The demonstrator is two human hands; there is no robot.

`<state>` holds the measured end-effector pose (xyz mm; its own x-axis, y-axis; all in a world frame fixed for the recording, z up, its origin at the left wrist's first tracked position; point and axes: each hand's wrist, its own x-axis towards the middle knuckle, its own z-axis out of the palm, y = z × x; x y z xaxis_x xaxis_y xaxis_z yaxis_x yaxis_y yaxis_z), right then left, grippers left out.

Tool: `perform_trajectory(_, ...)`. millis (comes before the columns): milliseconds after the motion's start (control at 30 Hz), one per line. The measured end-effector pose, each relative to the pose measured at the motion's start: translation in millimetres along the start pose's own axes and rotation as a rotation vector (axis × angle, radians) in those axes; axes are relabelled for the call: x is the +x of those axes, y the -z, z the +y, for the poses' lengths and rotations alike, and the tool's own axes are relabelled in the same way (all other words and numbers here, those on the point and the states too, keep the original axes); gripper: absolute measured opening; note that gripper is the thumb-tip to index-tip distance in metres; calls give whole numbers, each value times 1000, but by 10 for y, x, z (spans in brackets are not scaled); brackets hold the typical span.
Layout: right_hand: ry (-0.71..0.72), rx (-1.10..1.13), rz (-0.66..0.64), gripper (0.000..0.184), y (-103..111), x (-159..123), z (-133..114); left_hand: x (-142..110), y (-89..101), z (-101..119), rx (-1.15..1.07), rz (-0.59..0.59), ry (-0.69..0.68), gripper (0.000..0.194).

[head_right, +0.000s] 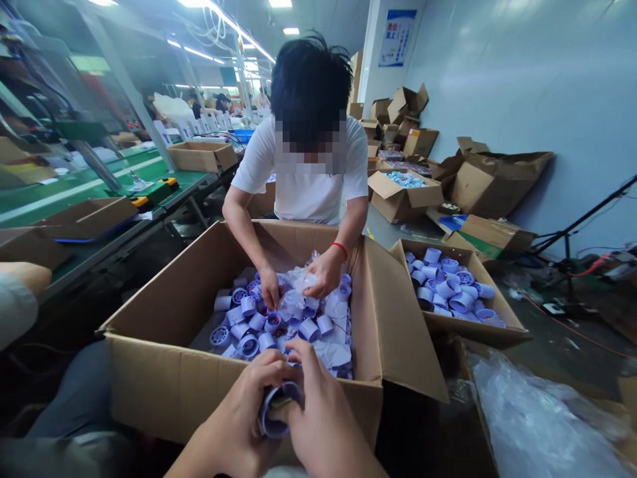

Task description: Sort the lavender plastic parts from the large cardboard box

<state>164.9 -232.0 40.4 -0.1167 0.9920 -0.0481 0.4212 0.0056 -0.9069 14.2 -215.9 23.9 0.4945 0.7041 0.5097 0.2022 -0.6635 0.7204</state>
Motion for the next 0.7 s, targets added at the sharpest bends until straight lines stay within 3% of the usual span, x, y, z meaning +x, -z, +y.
perform_trajectory(67,-40,-46,-59,66,-1,18,11,18,15,17,55,-64,-3,56)
perform_trajectory(133,-9,-128,-97,61,-2,26,17,21,16,20,82,-98,17,50)
perform_trajectory(233,57,-250,-77,55,-23,16,23,11,6,10,95,-130,37,40)
perform_trajectory(400,99,-402,-16,45,-95,-24,72,32,16,41,103,-242,37,41)
perform_trajectory(567,160,-399,8,32,-173,-37,152,55,51,89,67,-221,83,40)
perform_trajectory(700,133,-312,-18,30,-167,-10,161,13,-2,-9,23,-208,109,39)
